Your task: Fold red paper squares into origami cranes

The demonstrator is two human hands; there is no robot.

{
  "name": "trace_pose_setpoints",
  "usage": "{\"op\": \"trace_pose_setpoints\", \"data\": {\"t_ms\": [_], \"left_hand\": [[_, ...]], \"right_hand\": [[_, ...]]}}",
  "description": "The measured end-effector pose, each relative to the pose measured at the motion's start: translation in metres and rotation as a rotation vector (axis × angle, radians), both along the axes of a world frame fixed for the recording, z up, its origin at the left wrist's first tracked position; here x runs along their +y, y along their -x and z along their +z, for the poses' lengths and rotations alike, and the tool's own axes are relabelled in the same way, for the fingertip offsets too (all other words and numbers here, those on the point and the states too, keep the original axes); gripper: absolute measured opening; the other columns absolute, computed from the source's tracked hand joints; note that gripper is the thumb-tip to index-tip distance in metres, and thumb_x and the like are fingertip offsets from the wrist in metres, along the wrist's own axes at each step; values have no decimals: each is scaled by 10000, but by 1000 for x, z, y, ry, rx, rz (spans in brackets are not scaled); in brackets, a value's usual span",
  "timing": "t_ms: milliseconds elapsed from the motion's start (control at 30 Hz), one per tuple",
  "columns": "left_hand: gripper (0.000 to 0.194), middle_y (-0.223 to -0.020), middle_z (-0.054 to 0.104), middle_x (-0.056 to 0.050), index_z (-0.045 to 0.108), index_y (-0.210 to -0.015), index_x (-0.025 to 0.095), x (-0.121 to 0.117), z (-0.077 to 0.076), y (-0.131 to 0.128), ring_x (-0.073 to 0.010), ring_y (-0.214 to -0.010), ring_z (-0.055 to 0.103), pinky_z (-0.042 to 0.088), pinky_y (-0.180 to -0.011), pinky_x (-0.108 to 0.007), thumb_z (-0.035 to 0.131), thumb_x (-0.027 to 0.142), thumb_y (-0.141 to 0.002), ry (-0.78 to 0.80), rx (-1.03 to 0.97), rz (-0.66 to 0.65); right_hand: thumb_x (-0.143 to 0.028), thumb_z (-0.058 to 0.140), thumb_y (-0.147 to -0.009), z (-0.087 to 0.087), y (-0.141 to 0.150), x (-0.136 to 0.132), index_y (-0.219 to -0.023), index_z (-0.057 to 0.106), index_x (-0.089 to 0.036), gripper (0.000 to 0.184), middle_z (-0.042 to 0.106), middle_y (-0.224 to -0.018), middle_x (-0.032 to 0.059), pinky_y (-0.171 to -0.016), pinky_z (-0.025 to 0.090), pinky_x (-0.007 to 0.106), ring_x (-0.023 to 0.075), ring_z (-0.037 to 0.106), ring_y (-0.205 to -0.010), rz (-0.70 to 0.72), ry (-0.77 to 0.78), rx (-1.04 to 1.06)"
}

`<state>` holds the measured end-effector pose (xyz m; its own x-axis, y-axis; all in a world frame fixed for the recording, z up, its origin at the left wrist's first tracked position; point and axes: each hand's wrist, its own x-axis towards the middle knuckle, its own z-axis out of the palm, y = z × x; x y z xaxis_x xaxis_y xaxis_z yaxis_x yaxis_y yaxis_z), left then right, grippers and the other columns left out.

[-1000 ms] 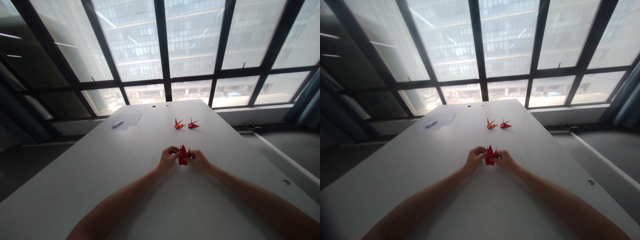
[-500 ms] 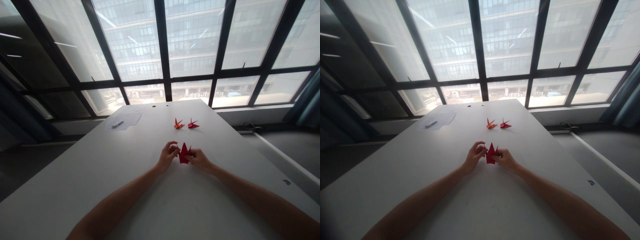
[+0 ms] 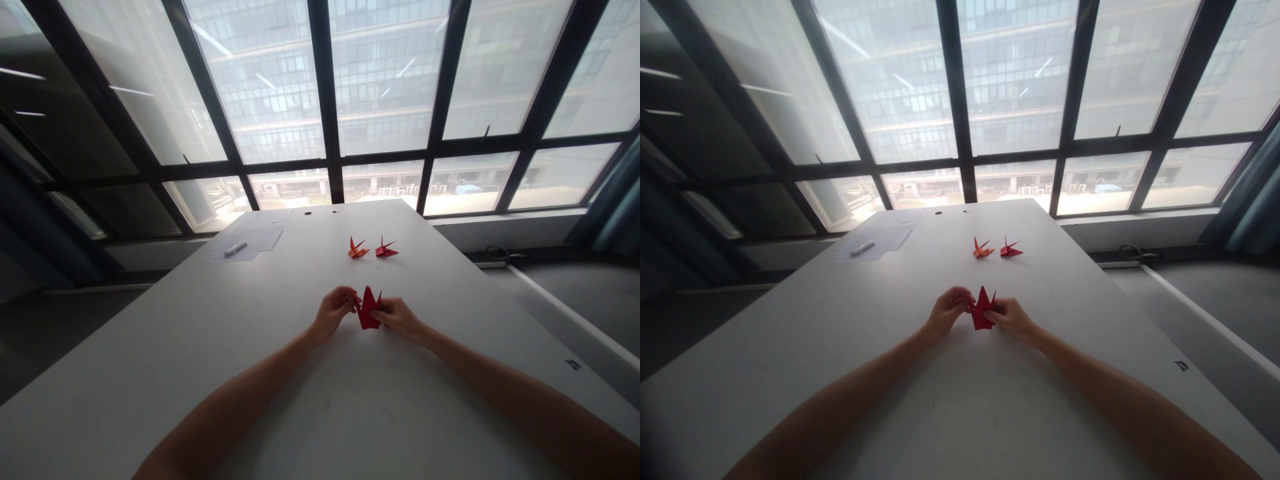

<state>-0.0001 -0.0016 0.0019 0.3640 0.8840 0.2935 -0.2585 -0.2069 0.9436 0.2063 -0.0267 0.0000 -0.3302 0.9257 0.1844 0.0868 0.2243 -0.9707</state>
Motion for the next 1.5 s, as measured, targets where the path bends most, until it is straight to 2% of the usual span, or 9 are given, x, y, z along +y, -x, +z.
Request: {"op": "trace_pose_setpoints", "data": {"t_ms": [233,433,567,700,833,1100,1233,1333,1500], "left_hand": [[313,-857,685,-62,631,-844,146,-3,3,-2,-157,-779,618,499,-729,-293,837,336,-704,-15,41,67],[278,-814,672,-41,615,-780,148,0,-3,-5,-152,-770,626,507,-720,-285,821,317,-700,-58,95,136],[189,-839,671,-43,677,-888,163,-1,-3,-5,-155,-777,638,514,-710,-278,744,295,-771,-189,228,205],[72,-875,666,-65,703,-813,169,-7,6,-4,-154,-783,631,510,-691,-266,694,239,-802,-356,347,245],[60,-866,657,-64,702,-766,181,-11,12,-4,-153,-773,618,497,-663,-260,698,229,-801,-434,387,312],[49,-790,696,-40,692,-822,184,-13,9,-4,-159,-726,622,498,-704,-288,650,172,-801,-428,461,310],[61,-806,688,-48,701,-834,178,-13,11,-4,-154,-732,609,484,-694,-272,658,221,-834,-433,428,280],[107,-804,691,-54,708,-827,170,-13,10,-4,-154,-733,601,479,-697,-270,683,273,-840,-381,402,274],[173,-757,685,-46,697,-792,145,-9,3,-5,-148,-705,602,486,-674,-259,756,306,-775,-207,304,249]], "right_hand": [[-413,680,-800,-4,-2,1,-838,728,-114,305,667,-716,35,-585,405,256,153,554,-636,28,-29,-38],[-422,682,-800,-10,-4,2,-831,726,-120,307,674,-739,39,-608,419,263,161,565,-657,54,-49,-40],[-421,672,-803,-10,-3,2,-831,731,-125,303,684,-751,44,-621,437,273,172,580,-673,48,-69,-44],[-413,675,-795,-8,-2,2,-827,731,-121,299,686,-746,50,-612,445,276,177,582,-674,36,-76,-40],[-404,679,-788,-9,-1,2,-827,737,-127,285,694,-750,49,-617,451,279,179,586,-674,17,-79,-32],[-357,677,-800,-13,0,3,-835,740,-127,241,706,-757,49,-621,445,279,179,594,-676,-17,-98,-23],[-368,680,-794,-12,0,2,-834,741,-123,256,715,-766,56,-633,455,286,189,608,-688,-50,-95,-16],[-367,678,-794,-13,0,3,-845,741,-118,261,715,-770,61,-631,457,285,190,611,-693,-72,-93,-27],[-336,670,-797,-15,0,4,-808,731,-120,224,702,-738,47,-606,441,265,170,594,-666,-75,-109,-50]]}}
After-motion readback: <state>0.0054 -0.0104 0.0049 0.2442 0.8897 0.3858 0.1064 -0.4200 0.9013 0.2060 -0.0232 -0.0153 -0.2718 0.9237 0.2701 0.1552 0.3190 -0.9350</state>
